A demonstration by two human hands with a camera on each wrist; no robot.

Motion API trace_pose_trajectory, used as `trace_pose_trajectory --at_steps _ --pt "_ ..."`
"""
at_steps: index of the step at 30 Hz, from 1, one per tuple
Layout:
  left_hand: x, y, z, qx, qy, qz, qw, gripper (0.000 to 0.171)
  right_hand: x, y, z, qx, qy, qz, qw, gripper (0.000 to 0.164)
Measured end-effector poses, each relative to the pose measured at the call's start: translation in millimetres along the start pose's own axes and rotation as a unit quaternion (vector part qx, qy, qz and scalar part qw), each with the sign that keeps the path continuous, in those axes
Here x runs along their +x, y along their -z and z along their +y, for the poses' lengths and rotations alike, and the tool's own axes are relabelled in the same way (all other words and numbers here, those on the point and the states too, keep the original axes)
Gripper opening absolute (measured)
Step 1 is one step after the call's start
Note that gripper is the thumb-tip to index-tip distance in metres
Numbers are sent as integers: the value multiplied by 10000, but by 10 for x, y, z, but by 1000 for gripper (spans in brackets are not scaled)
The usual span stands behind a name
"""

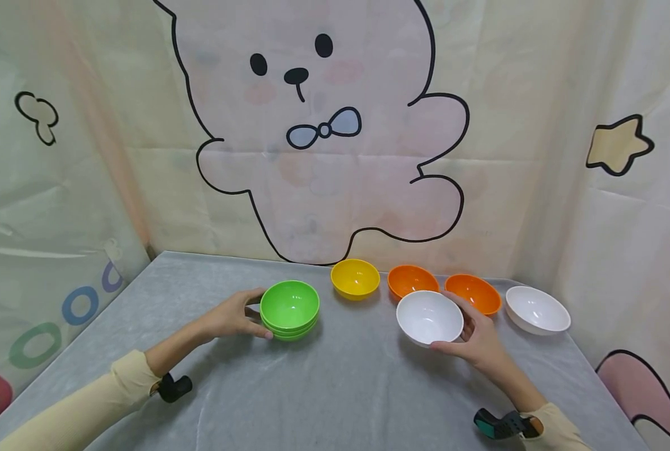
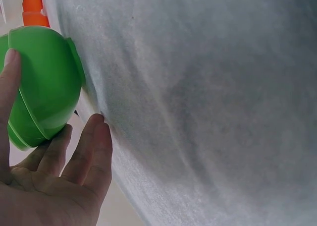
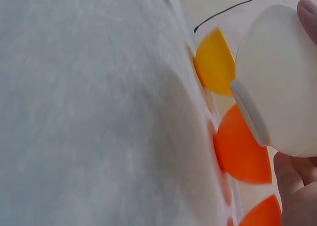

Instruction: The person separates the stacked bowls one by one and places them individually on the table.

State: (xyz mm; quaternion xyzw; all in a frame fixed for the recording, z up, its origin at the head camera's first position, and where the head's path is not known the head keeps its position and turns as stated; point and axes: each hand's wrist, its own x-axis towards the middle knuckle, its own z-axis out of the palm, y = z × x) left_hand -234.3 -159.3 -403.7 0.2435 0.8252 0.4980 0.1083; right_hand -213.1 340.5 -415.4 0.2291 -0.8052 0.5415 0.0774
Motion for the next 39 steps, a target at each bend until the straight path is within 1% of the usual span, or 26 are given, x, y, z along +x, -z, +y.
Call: trace_pose_trajectory --at_steps 7,16,19,22,26,32,36,37,39 --pt "2 -7 1 -55 107 13 9999 87 -162 154 42 -281 -11 340 9990 86" --pt "5 -10 11 7 0 3 10000 86 -369 393 111 -533 41 593 9968 86" --pt "4 -8 15 -1 13 5 10000 87 -444 472 140 -704 -16 652 9954 86" --pt "-1 -8 12 -23 15 3 10000 86 -522 553 166 -876 -150 678 9937 86" --pt "1 -6 11 9 -6 12 10000 86 -629 670 196 -898 -334 710 9929 87" --pt "5 3 25 -21 6 5 10000 86 -784 826 214 -1019 -596 863 9892 82" --pt "1 2 34 -51 -4 -3 10000 86 -896 903 239 -1021 -667 1012 9874 81" --pt "-1 1 35 -42 0 1 10000 86 -922 925 248 -898 -692 1035 9881 81" --pt "-1 -1 33 -34 11 6 10000 86 -975 967 268 -891 -790 1096 9868 82"
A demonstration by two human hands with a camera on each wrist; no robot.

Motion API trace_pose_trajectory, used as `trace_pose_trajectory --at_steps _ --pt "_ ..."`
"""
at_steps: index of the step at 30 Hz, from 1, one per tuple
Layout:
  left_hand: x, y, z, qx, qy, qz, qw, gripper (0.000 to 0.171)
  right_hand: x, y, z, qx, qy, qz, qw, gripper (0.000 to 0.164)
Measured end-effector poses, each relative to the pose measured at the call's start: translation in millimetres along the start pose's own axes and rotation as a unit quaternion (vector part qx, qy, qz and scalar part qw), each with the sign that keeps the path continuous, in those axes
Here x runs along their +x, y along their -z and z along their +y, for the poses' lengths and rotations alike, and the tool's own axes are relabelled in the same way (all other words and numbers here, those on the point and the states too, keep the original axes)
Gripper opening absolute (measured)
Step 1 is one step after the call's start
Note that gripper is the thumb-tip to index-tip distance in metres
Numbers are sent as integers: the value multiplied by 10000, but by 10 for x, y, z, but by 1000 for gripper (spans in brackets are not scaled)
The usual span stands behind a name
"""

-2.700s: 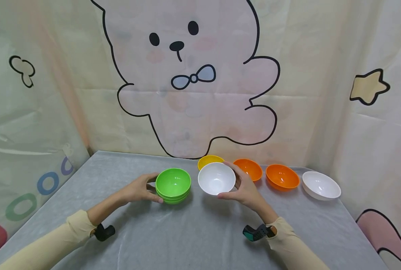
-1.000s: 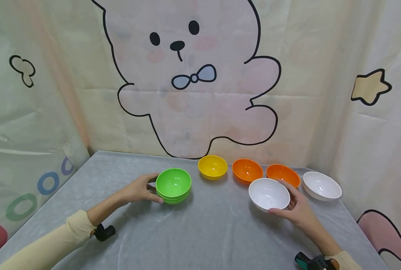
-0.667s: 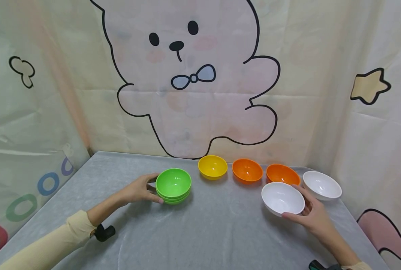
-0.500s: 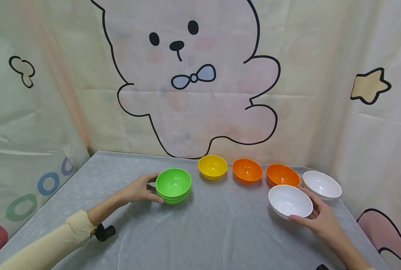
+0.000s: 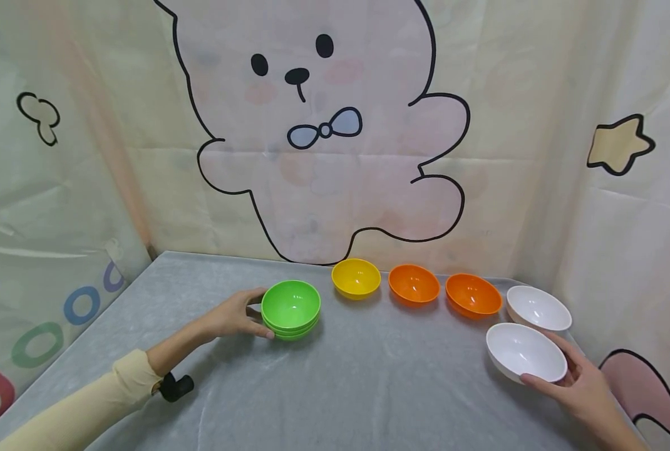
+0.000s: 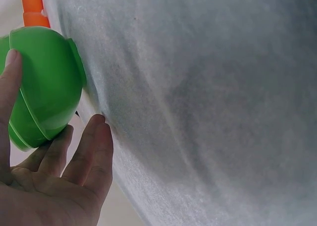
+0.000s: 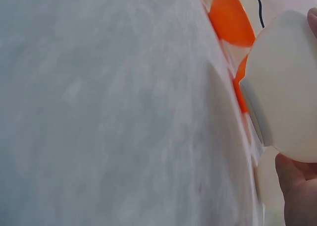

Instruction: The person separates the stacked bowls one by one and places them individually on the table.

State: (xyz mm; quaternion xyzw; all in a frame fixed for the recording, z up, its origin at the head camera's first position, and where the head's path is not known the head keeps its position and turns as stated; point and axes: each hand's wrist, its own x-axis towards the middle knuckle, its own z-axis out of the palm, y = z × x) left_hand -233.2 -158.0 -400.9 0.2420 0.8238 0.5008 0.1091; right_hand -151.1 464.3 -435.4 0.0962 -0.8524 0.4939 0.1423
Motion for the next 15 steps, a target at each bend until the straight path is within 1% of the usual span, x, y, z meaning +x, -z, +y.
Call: trace_pose_trajectory --at_steps 4,5,6,11,13,14,15 --pt "3 -3 5 -21 -17 4 10000 86 -60 100 78 -119 -202 184 9996 84" --pt "4 -4 6 -29 -23 2 10000 86 -73 121 96 -280 -248 252 9990 84" --pt "4 -4 10 -30 -31 2 10000 86 -82 143 114 -283 -267 292 9988 85" --pt "-3 -9 5 21 2 6 10000 85 -128 218 195 -388 -250 494 9977 85" --pt "-7 -11 3 37 15 15 10000 85 -138 242 225 -377 -161 552 9976 84" --pt "-9 -12 3 41 18 23 10000 85 -139 253 240 -335 -104 563 9978 84" --pt "-10 -12 2 39 20 30 10000 85 -139 262 256 -181 -25 554 9983 83"
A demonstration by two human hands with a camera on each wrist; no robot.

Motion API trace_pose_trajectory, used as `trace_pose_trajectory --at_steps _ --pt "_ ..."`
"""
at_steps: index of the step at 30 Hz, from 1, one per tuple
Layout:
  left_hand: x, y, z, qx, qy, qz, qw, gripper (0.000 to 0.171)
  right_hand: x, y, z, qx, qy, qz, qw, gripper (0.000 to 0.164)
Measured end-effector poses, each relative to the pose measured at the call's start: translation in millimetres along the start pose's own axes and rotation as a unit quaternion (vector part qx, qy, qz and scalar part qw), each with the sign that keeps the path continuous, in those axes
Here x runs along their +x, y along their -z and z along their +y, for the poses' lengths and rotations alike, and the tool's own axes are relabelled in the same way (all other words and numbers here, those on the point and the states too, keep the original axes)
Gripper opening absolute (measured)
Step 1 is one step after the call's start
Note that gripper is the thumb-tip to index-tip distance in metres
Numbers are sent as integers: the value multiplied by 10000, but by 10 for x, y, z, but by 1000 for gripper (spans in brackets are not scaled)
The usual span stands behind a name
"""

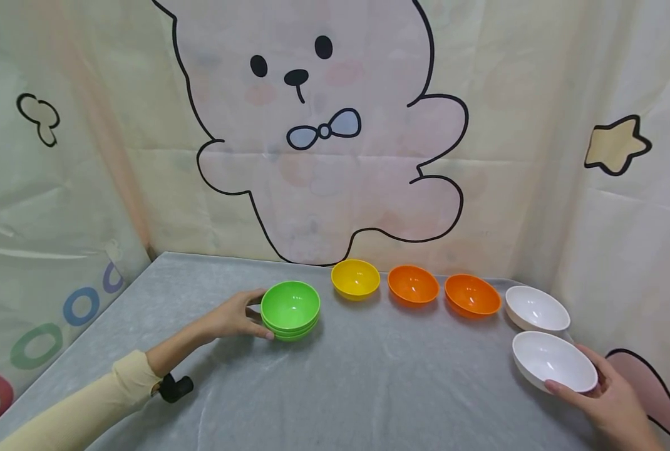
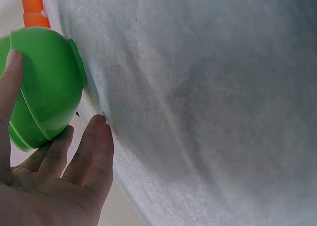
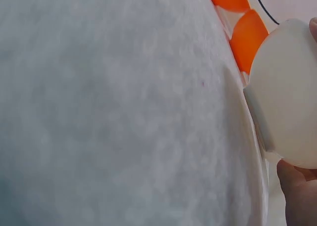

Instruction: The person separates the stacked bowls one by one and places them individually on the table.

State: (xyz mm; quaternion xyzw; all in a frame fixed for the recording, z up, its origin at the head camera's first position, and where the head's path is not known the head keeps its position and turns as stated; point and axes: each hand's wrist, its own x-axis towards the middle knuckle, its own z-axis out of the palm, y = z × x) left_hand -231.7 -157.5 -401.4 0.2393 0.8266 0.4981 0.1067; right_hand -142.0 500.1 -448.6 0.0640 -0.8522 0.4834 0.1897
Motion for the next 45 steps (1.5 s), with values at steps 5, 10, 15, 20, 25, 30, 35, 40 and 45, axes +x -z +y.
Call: trace_pose_trajectory --at_steps 5,10,15,20,25,30,35,40,45 --pt "-7 7 4 -20 -61 3 10000 85 15 31 70 682 90 -48 9976 80" --pt "-18 13 -9 -4 -82 -3 10000 85 11 60 91 147 -197 160 9996 79" --pt "-13 12 -20 5 -96 -5 10000 85 7 79 105 -163 -272 279 9991 78" --pt "-8 12 -11 -40 -100 1 9999 85 4 91 172 -106 -97 193 9997 80" --pt "-8 13 -2 -26 -49 -5 10000 86 -13 97 181 -242 -69 83 9996 87" --pt "-6 8 -3 9 -4 0 10000 86 -33 109 162 -295 -211 24 9993 89" --pt "4 6 -1 24 -13 -8 10000 86 -24 135 157 -52 91 49 9999 85" --pt "0 6 3 -11 -33 -16 10000 86 16 146 115 423 103 93 9990 84" --pt "-9 9 8 -13 -47 -17 10000 86 69 141 32 -183 -112 486 9986 83"
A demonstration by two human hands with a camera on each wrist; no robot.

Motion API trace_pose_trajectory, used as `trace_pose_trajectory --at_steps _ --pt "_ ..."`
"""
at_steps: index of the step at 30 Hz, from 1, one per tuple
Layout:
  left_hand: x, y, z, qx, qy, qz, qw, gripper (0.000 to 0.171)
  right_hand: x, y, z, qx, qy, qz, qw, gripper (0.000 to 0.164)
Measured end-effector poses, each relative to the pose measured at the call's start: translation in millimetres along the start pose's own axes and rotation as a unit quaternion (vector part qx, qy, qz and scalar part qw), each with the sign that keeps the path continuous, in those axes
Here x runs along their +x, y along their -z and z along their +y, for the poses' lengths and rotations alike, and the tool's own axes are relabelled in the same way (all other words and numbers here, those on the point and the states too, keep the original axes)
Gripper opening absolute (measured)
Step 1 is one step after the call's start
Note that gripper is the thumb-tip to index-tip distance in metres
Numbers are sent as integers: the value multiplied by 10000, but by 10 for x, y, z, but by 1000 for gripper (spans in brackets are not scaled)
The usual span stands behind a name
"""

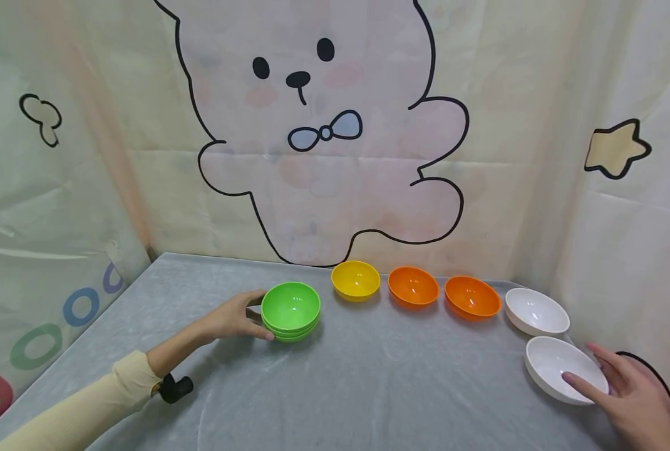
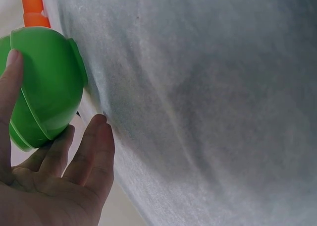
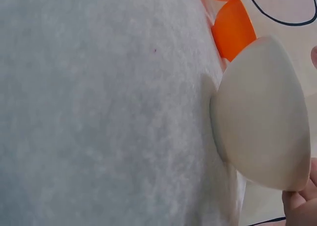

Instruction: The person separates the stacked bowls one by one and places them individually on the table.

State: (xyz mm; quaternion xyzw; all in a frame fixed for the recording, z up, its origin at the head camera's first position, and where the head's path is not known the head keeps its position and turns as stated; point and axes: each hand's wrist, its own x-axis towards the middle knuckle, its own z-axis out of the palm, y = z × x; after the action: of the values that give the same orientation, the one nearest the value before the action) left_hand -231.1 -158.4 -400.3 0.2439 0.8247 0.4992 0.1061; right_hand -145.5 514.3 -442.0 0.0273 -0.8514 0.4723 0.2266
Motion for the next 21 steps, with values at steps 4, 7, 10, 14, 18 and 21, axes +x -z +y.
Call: trace_pose_trajectory --at_steps 4,7,10,14,18,21 --pt "6 -2 5 -17 -32 -8 10000 86 15 -6 -35 -156 -298 208 9992 80" --pt "8 -6 4 -24 -31 -8 10000 85 32 -5 -61 -127 -567 239 9980 77" --pt "6 -6 -1 -21 -13 -12 10000 85 62 3 -108 -15 -590 235 9980 75" --pt "10 -2 2 -42 -2 -12 10000 85 112 11 -199 191 -354 187 9990 74" --pt "12 -1 -6 -55 -1 -13 10000 85 163 0 -295 483 -48 129 9987 72" --pt "19 -1 -9 -45 2 -17 10000 84 214 -16 -366 859 187 22 9961 69"
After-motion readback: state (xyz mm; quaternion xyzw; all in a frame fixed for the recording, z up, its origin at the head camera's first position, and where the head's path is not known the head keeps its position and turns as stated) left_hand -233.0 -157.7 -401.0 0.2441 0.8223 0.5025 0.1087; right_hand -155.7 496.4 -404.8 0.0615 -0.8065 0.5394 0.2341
